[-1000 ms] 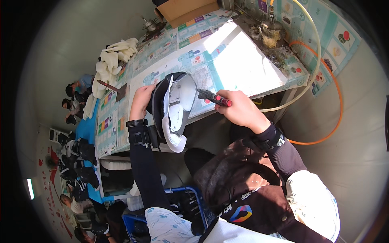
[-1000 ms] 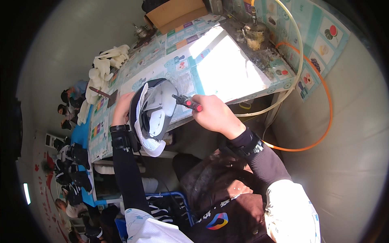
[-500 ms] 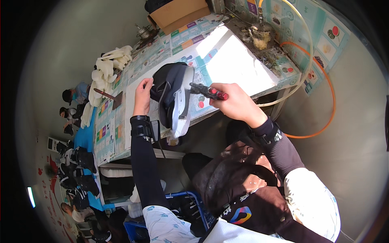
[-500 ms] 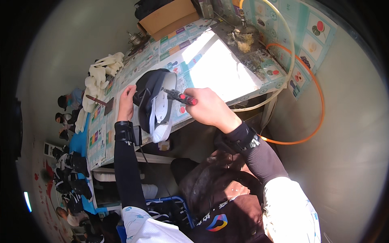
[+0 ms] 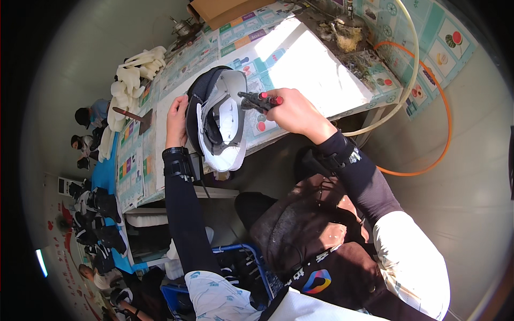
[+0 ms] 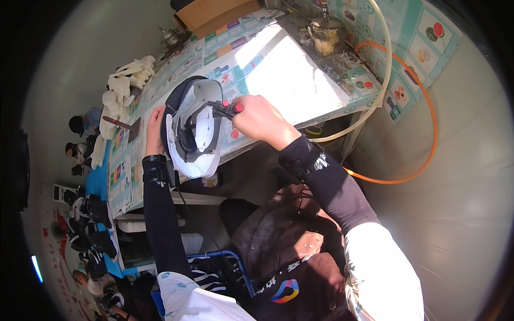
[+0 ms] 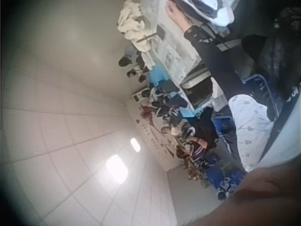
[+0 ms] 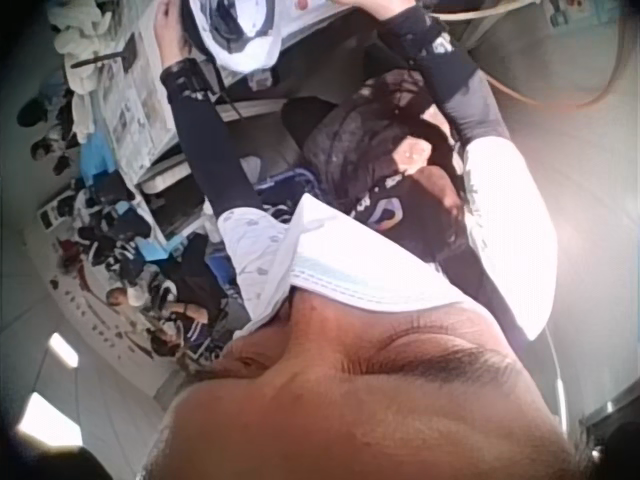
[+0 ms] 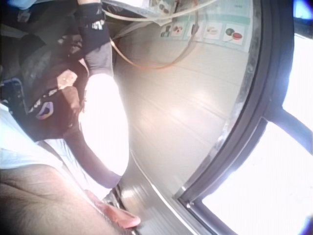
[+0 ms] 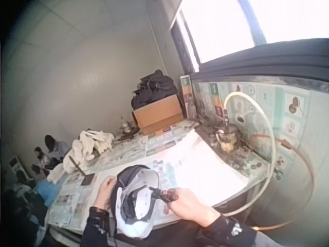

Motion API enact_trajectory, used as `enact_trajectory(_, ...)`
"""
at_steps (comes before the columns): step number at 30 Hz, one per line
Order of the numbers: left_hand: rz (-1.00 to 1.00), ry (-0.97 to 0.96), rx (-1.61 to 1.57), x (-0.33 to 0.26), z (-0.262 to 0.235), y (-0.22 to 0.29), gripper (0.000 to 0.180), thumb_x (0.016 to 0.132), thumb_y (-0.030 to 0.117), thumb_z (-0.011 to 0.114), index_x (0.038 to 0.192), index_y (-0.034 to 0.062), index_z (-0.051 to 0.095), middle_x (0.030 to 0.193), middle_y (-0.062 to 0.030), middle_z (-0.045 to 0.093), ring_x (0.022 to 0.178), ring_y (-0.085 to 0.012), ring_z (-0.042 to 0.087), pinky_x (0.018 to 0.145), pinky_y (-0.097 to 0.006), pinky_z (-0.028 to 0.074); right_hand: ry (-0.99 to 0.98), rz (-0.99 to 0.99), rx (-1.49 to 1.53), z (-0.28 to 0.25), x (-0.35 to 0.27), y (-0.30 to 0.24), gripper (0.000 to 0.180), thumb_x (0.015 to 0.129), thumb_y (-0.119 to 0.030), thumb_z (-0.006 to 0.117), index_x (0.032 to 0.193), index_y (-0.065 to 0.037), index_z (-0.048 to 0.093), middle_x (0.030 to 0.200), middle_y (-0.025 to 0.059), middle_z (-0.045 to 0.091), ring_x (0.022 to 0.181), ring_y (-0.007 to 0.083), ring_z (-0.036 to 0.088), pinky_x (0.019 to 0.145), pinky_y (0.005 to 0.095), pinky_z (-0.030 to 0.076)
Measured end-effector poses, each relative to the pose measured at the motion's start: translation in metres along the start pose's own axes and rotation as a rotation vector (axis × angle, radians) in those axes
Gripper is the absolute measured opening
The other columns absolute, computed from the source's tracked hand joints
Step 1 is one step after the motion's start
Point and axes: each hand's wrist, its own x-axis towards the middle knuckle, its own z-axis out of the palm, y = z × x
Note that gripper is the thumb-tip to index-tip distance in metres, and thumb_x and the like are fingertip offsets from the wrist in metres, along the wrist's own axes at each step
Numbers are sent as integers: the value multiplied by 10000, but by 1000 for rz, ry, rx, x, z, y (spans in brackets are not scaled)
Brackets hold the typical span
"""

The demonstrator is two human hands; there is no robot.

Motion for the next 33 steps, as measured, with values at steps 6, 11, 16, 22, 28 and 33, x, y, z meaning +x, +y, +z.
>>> enact_trajectory(6, -25, 47, -51, -4, 0, 0, 232, 1077, 313, 658, 1106, 86, 697, 969, 39, 700, 843, -56, 623, 775, -232, 503, -231, 136, 200, -7, -7, -17, 207, 755, -135, 683, 894, 5, 744, 749, 233, 692, 740, 426, 670, 719, 457, 531)
enact_trajectory(11, -20, 45, -33, -2, 8, 0, 238, 1077, 313, 657, 1107, 80, 699, 976, 34, 704, 846, -60, 628, 779, -230, 506, 16, -21, 28, -1, -4, -2, 239, 775, -115, 680, 972, -7, 761, 663, 97, 654, 570, 174, 622, 605, 329, 489)
enact_trajectory(16, -16, 48, -38, -5, -2, -3, 236, 1077, 309, 657, 1107, 79, 700, 978, 28, 711, 848, -61, 637, 777, -233, 515, -326, 140, 245, -5, -15, -22, 259, 759, -120, 673, 971, 2, 757, 660, 127, 648, 550, 209, 613, 603, 357, 490)
enact_trajectory(22, -23, 4, -115, -4, -6, -6, 226, 1078, 301, 654, 1108, 82, 699, 985, 20, 723, 850, -67, 656, 773, -241, 529, 56, 71, 94, -2, -15, -19, 263, 774, -96, 583, 935, 47, 734, 820, 311, 690, 858, 511, 672, 817, 531, 536)
enact_trajectory(28, -35, 43, -92, -6, -6, -5, 235, 1080, 301, 652, 1125, 75, 699, 990, 17, 719, 863, -66, 653, 783, -235, 523, -371, 242, 174, -11, -18, -19, 307, 747, -98, 662, 1018, -2, 769, 698, 164, 650, 679, 312, 642, 676, 385, 499)
enact_trajectory(33, -30, 47, -101, -6, 2, -4, 230, 1073, 297, 662, 1117, 74, 699, 969, 33, 694, 840, -62, 631, 766, -230, 510, 38, 103, 21, -8, -21, -17, 219, 812, -148, 648, 896, 22, 758, 833, 317, 690, 863, 501, 678, 794, 520, 536)
